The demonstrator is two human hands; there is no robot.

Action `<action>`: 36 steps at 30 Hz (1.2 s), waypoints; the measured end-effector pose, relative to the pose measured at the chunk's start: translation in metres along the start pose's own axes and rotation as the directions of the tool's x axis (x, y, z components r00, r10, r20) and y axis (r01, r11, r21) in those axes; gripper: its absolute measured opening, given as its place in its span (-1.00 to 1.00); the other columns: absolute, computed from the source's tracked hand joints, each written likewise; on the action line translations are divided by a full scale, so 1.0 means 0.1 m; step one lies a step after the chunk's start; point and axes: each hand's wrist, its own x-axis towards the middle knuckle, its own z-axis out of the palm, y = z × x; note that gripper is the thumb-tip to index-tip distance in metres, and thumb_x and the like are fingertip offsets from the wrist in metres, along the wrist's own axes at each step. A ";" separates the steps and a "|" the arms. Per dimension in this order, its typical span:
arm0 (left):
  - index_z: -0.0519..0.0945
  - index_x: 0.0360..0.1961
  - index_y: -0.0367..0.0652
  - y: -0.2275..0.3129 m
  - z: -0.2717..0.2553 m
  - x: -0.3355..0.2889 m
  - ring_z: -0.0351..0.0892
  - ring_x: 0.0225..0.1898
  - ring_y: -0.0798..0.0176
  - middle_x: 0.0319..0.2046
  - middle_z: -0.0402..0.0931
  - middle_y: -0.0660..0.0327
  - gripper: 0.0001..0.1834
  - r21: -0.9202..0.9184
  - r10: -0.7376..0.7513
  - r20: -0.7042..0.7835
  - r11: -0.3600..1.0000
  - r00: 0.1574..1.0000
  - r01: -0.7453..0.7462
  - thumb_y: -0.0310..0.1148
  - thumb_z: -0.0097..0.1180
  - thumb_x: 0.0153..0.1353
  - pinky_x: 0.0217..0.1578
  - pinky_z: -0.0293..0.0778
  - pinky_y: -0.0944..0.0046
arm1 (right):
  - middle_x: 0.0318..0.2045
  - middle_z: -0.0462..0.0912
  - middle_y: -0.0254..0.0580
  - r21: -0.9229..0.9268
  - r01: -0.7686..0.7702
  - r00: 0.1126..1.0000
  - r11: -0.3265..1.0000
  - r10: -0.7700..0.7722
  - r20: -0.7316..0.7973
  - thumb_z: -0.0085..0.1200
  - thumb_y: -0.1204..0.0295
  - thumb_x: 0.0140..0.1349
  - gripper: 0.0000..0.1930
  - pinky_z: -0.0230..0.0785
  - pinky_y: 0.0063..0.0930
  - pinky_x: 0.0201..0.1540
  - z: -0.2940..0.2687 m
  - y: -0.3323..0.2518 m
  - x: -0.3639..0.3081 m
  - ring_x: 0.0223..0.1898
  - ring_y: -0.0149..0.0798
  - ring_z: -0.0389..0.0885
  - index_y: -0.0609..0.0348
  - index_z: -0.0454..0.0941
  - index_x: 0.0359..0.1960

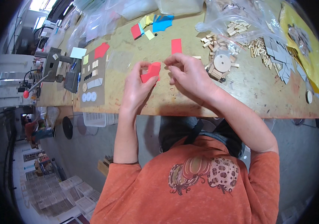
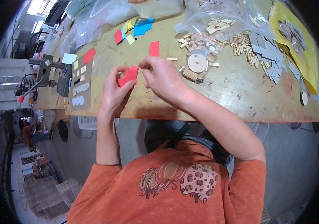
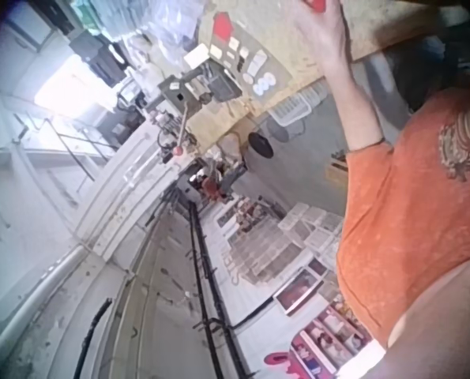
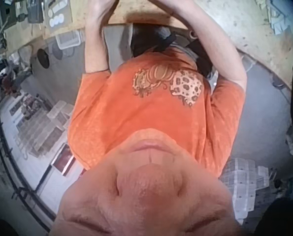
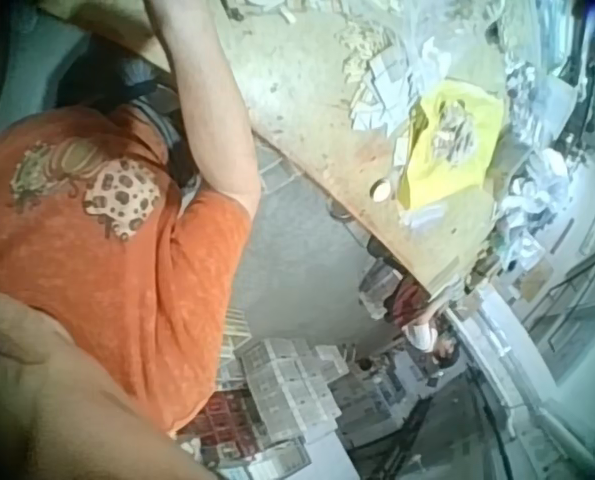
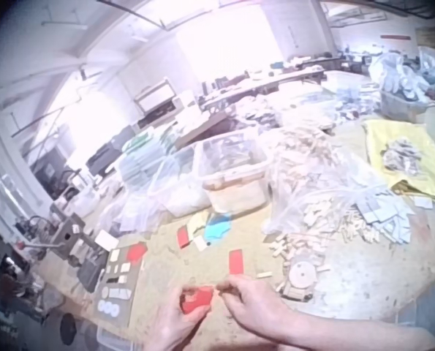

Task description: The person assembles small craft kits by placing wooden dowels, black beads, and white triangular pieces into clear plastic bags. They then fold red and blue paper pieces and place them into separate bags. The person works at a cluttered table with various craft materials.

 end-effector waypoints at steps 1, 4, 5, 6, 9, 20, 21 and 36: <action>0.51 0.06 -0.24 -0.06 0.03 -0.02 0.66 -0.28 0.27 -0.32 0.64 0.12 -0.55 -0.126 -0.014 -0.026 0.992 1.000 0.010 -0.45 0.35 0.14 -0.24 0.57 0.26 | -0.20 0.71 0.10 0.034 -0.017 1.000 0.999 0.017 0.004 0.08 0.49 0.34 -0.76 0.59 -0.34 -0.17 0.00 0.00 0.01 -0.18 -0.17 0.74 0.39 0.57 -0.04; 0.47 0.12 -0.22 0.01 0.09 -0.12 0.63 -0.25 0.38 -0.26 0.63 0.18 -0.48 -0.537 0.013 -0.053 0.843 0.999 -0.039 -0.54 0.36 0.13 -0.22 0.57 0.33 | -0.23 0.72 0.02 0.090 0.044 0.999 0.995 -0.042 -0.016 0.12 0.48 0.34 -0.73 0.60 -0.44 -0.22 0.06 0.23 0.09 -0.23 -0.27 0.74 0.41 0.56 -0.01; 0.46 0.15 -0.21 0.06 0.10 -0.16 0.62 -0.24 0.41 -0.24 0.63 0.19 -0.45 -0.665 0.031 -0.063 0.744 0.998 -0.065 -0.57 0.36 0.13 -0.21 0.58 0.34 | -0.24 0.73 -0.01 0.096 0.082 0.996 0.992 -0.080 -0.024 0.14 0.48 0.33 -0.72 0.60 -0.47 -0.23 0.10 0.24 0.11 -0.25 -0.30 0.74 0.41 0.56 0.00; 0.44 0.18 -0.20 0.09 0.10 -0.19 0.60 -0.18 0.40 -0.20 0.59 0.22 -0.43 -0.610 0.097 -0.070 0.784 0.993 -0.120 -0.59 0.35 0.14 -0.17 0.56 0.37 | -0.25 0.73 -0.05 0.232 0.024 0.998 0.972 -0.036 0.049 0.14 0.47 0.34 -0.73 0.60 -0.49 -0.24 0.09 0.25 0.10 -0.26 -0.32 0.74 0.39 0.57 0.01; 0.38 0.27 -0.18 0.16 0.10 -0.24 0.56 -0.06 0.39 -0.12 0.52 0.27 -0.36 -0.374 0.267 -0.102 0.882 0.958 -0.286 -0.63 0.33 0.16 -0.07 0.51 0.42 | -0.26 0.73 -0.15 0.465 -0.170 0.961 0.869 0.042 0.274 0.14 0.43 0.37 -0.73 0.59 -0.53 -0.25 0.05 0.18 0.05 -0.27 -0.40 0.72 0.32 0.58 0.02; 0.53 0.07 -0.30 0.04 0.02 -0.19 0.61 -0.16 0.44 -0.18 0.62 0.22 -0.68 -0.849 0.042 0.061 0.527 0.997 0.029 -0.61 0.21 0.29 -0.11 0.59 0.41 | -0.33 0.68 -0.20 0.437 -0.289 0.911 0.852 0.105 0.398 -0.01 0.38 0.49 -0.75 0.64 -0.55 -0.39 -0.02 0.08 0.04 -0.35 -0.32 0.78 0.29 0.48 0.05; 0.56 0.01 -0.31 0.00 0.02 -0.19 0.62 -0.17 0.46 -0.20 0.64 0.22 -0.74 -0.852 0.036 0.050 0.523 0.998 0.024 -0.61 0.19 0.31 -0.12 0.60 0.42 | -0.32 0.67 -0.19 0.446 -0.300 0.906 0.844 0.104 0.411 -0.02 0.38 0.49 -0.74 0.65 -0.55 -0.38 -0.02 0.07 0.04 -0.35 -0.31 0.78 0.29 0.46 0.07; 0.63 -0.17 -0.26 -0.05 0.06 -0.20 0.57 -0.27 0.57 -0.32 0.64 0.32 -0.90 -0.813 0.020 -0.057 0.579 0.998 -0.058 -0.46 0.19 0.37 -0.28 0.50 0.51 | -0.16 0.68 -0.16 0.468 -0.357 0.883 0.808 0.129 0.451 -0.09 0.40 0.51 -0.70 0.66 -0.53 -0.35 -0.03 0.09 0.03 -0.33 -0.30 0.78 0.27 0.45 0.17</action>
